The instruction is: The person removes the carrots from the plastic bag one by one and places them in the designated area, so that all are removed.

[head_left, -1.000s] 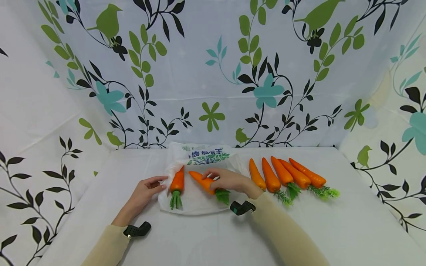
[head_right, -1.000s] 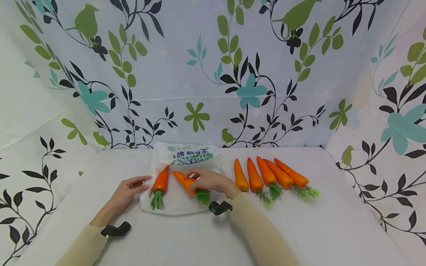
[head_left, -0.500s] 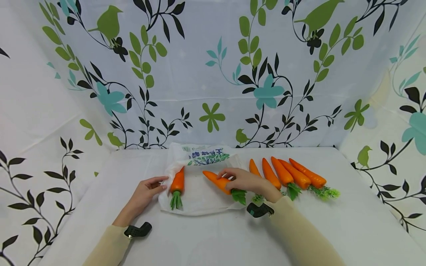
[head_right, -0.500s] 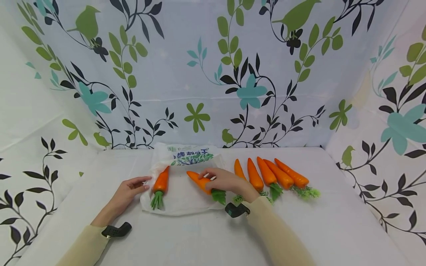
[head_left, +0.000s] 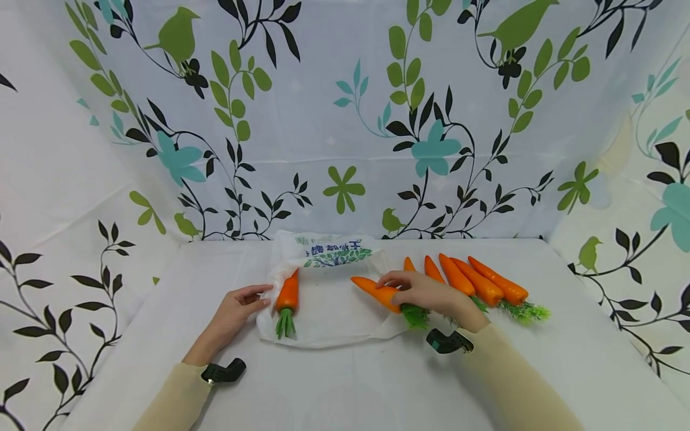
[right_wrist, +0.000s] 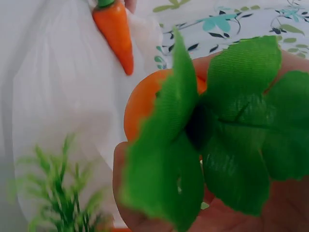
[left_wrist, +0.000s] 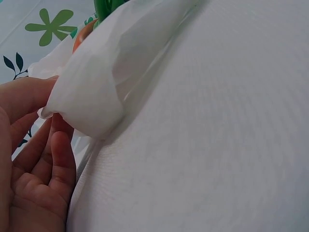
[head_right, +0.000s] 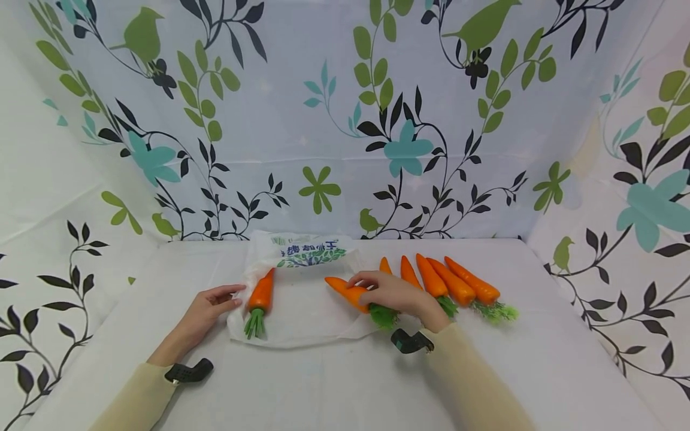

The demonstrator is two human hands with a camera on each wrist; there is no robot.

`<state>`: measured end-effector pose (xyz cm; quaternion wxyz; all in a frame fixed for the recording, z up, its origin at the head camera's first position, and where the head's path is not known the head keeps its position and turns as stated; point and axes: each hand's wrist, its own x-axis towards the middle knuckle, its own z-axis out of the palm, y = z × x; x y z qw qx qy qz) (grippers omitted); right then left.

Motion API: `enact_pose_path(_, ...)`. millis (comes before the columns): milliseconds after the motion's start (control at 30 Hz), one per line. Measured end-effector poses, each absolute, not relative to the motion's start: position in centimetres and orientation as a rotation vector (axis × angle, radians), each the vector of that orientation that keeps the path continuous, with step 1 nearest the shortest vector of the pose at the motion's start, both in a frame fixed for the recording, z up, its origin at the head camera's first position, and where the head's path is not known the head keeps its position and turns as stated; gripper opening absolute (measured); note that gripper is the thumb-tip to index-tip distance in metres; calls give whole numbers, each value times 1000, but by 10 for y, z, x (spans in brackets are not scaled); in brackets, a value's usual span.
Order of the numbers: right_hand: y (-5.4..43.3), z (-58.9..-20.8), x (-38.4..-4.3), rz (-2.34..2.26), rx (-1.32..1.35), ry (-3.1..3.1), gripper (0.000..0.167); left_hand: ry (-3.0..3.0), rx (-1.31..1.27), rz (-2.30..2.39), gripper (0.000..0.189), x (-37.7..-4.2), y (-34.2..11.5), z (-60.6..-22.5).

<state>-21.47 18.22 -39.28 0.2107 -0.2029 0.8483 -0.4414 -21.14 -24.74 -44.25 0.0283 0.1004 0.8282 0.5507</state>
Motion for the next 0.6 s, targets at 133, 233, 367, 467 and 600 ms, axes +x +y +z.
enact_pose_path(133,193,-392,-213,-1258,-596,2361,37,2570,303,1688,36,-211,-248,-442)
enact_pose_path(233,202,-391,-210,-1263,-607,2381,37,2570,294,1680,36,-211,-247,-441)
enact_pose_path(367,213,-389,-206,-1267,-572,2405,38,2571,287,1677,37,-211,-247,-441)
enact_pose_path(467,221,-388,-203,-1288,-530,2401,39,2566,289,1684,37,-211,-247,-441)
enact_pose_path(600,232,-389,-200,-1337,-495,2367,40,2556,290,1696,36,-211,-246,-441)
